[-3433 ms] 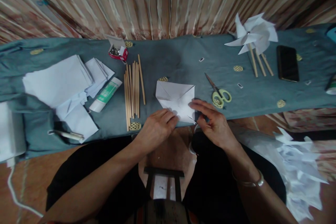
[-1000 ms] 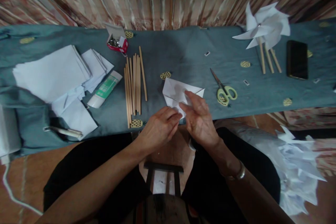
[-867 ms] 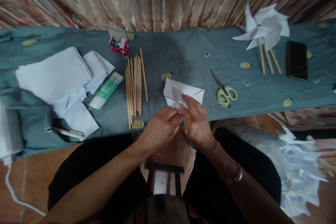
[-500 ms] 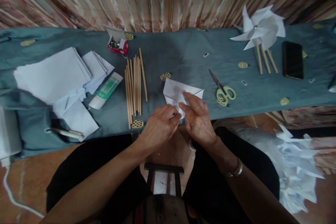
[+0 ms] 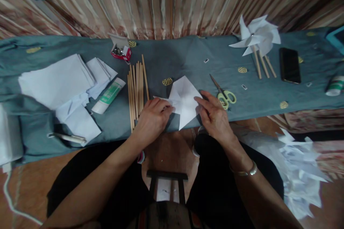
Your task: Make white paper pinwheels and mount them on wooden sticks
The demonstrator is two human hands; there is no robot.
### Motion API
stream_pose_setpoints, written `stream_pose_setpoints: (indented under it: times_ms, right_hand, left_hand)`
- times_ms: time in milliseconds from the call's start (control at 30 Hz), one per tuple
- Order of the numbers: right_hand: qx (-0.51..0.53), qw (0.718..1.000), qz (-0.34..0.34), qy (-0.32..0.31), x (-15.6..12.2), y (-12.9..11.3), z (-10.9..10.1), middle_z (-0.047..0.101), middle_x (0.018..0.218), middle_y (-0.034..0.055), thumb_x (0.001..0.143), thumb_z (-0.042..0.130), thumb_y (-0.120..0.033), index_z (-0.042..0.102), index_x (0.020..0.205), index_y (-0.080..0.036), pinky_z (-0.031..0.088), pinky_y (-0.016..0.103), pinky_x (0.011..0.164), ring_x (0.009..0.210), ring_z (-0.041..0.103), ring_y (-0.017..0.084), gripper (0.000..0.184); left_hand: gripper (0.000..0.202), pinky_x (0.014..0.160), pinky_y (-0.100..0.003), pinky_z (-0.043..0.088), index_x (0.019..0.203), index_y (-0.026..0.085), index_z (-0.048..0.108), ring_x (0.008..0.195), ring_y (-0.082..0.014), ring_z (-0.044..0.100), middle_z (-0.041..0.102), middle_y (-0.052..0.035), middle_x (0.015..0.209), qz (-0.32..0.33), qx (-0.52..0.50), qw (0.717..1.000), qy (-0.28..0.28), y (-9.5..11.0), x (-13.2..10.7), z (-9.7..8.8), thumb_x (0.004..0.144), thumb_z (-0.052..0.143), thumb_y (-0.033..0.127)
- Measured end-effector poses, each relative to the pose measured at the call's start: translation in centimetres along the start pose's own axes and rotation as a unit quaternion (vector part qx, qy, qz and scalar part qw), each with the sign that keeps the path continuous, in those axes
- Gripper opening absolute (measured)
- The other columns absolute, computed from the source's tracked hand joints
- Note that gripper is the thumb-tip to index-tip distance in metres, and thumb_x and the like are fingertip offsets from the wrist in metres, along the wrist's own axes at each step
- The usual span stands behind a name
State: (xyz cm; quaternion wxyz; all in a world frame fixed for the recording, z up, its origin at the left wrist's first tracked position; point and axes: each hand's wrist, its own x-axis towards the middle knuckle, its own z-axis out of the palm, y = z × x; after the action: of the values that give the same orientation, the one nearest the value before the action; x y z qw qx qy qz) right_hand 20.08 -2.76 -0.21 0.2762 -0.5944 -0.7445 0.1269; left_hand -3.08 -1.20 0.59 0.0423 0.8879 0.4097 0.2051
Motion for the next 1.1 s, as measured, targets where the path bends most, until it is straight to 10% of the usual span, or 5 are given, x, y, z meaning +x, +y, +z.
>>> stream_pose_setpoints:
  times_ms: [667, 1100]
  right_hand:
    - [-0.014, 0.999, -0.02, -0.041, -1.8, -1.4, -1.0, 0.059, 0.134, 0.0164, 0.093, 0.047, -0.021, 0.067, 0.116, -0.014, 0.047, 0.049, 0.105, 0.122, 0.057, 0.03, 0.031]
    - [0.175, 0.979, 0.038, -0.093, -1.4, 0.0, -2.9, 0.053, 0.144, 0.0061, 0.084, 0.063, -0.021, 0.064, 0.124, -0.029, 0.037, 0.05, 0.114, 0.135, 0.047, 0.026, 0.04]
  left_hand:
    - [0.016, 0.076, -0.037, 0.048, 0.104, 0.014, 0.064, 0.094, -0.0246, 0.06, 0.068, -0.0086, 0.104, 0.037, 0.006, 0.999, -0.038, 2.9, 1.0, 0.6, 0.09, 0.06, 0.02]
    - [0.012, 0.075, -0.034, 0.054, 0.091, 0.011, 0.067, 0.084, -0.021, 0.067, 0.072, -0.0084, 0.094, 0.053, -0.024, 0.998, 0.001, 2.9, 0.6, 0.3, 0.091, 0.055, 0.014]
